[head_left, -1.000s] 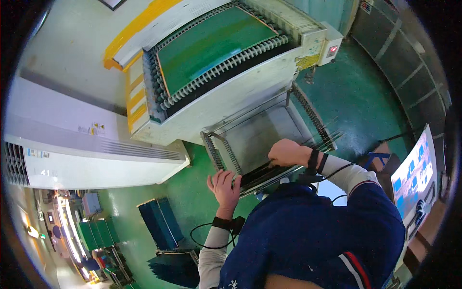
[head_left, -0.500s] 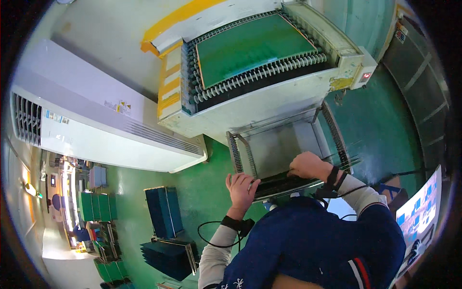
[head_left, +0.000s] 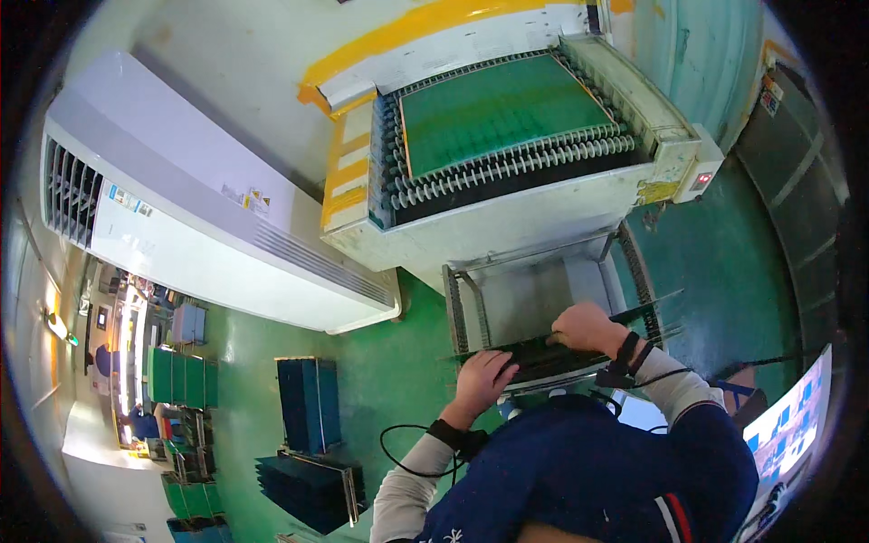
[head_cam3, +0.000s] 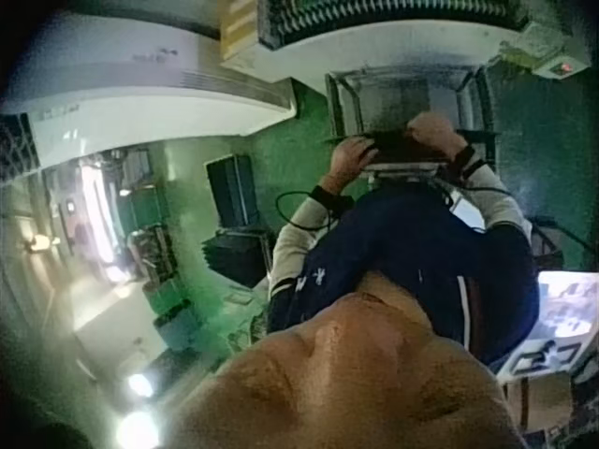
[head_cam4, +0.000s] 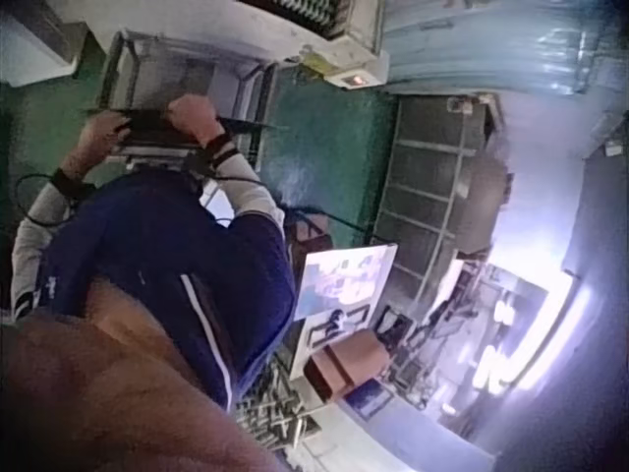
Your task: Manually transferring green circuit board panels from a metal storage rack onto the conveyor of a processing machine.
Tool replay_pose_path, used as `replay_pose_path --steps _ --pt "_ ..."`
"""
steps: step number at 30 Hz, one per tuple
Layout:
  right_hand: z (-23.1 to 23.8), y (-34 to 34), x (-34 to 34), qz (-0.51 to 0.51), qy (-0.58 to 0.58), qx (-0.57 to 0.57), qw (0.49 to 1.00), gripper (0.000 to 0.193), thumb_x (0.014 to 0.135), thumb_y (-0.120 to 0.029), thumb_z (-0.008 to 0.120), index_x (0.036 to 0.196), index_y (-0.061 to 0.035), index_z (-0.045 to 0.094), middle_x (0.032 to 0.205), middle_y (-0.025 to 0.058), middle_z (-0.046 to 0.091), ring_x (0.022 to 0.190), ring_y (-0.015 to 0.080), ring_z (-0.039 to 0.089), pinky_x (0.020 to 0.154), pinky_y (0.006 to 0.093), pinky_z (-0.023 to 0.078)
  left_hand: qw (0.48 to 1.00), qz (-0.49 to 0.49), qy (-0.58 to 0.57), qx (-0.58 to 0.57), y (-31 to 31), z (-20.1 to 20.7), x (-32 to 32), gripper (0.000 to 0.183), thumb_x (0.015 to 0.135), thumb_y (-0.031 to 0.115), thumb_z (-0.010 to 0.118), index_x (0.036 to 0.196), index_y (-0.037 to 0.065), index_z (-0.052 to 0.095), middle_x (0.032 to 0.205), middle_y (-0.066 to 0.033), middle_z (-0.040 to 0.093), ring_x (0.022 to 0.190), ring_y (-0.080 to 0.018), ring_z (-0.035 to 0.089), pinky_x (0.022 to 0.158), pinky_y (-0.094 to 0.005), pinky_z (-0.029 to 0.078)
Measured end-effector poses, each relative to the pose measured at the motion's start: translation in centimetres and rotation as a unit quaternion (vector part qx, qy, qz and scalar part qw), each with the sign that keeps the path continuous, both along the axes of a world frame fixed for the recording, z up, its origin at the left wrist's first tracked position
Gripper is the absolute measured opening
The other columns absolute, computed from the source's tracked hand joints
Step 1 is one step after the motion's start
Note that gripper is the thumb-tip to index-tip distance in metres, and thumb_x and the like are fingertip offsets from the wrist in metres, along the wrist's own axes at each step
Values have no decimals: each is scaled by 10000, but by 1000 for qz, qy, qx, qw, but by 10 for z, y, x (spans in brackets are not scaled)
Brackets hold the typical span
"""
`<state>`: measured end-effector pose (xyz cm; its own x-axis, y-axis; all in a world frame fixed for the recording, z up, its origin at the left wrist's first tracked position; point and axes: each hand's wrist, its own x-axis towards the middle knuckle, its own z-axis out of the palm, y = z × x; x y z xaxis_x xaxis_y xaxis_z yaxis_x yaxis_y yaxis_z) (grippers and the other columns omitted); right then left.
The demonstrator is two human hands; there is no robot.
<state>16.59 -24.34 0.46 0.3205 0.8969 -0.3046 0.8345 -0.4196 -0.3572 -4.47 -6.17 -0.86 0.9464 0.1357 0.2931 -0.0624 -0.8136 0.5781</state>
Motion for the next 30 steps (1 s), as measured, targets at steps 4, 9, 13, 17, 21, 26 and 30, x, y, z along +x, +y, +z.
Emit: replay_pose_path --steps 4,9,13,17,21,26,30 --pt "-2 1 -1 12 -10 13 1000 372 895 -453 580 825 -112 711 791 150 685 794 379 668 703 504 527 987 1 163 11 1 -1 4 363 920 392 611 903 35 672 851 -154 659 792 -374 637 684 -479 513" --pt "-3 -3 -3 35 -22 18 999 354 882 -429 601 818 -97 704 763 159 673 767 380 665 682 495 527 959 -28 274 69 9 -3 17 555 933 564 499 820 51 676 771 -170 646 752 -392 635 681 -511 500" --pt "15 -11 2 26 -18 87 996 343 879 -417 607 798 -96 697 748 159 667 748 377 660 664 498 520 940 -13 337 58 5 -5 20 659 913 666 444 806 67 697 792 -163 675 753 -376 659 680 -495 521" --pt "80 -6 3 42 -43 112 992 335 879 -402 609 758 -96 677 731 142 664 728 368 655 631 498 503 938 4 343 40 -2 18 23 665 901 686 452 815 84 718 778 -171 688 747 -378 675 681 -497 536" --pt "136 -10 7 47 -92 174 979 293 839 -375 660 757 -95 679 716 97 649 668 345 620 575 460 467 946 1 320 40 2 7 21 633 898 670 478 811 90 718 752 -166 684 745 -374 680 677 -497 541" --pt "168 -25 39 28 -123 236 964 237 808 -330 696 776 -96 708 713 127 641 659 351 609 570 436 466 937 16 342 67 6 0 23 587 907 676 461 901 155 732 804 -141 701 795 -353 687 709 -474 547" --pt "182 -47 67 -105 -42 371 922 300 837 -277 706 690 -42 591 637 116 580 621 311 580 573 395 425 953 27 297 47 5 -7 20 566 913 648 478 905 138 722 798 -143 696 786 -358 682 699 -477 542"
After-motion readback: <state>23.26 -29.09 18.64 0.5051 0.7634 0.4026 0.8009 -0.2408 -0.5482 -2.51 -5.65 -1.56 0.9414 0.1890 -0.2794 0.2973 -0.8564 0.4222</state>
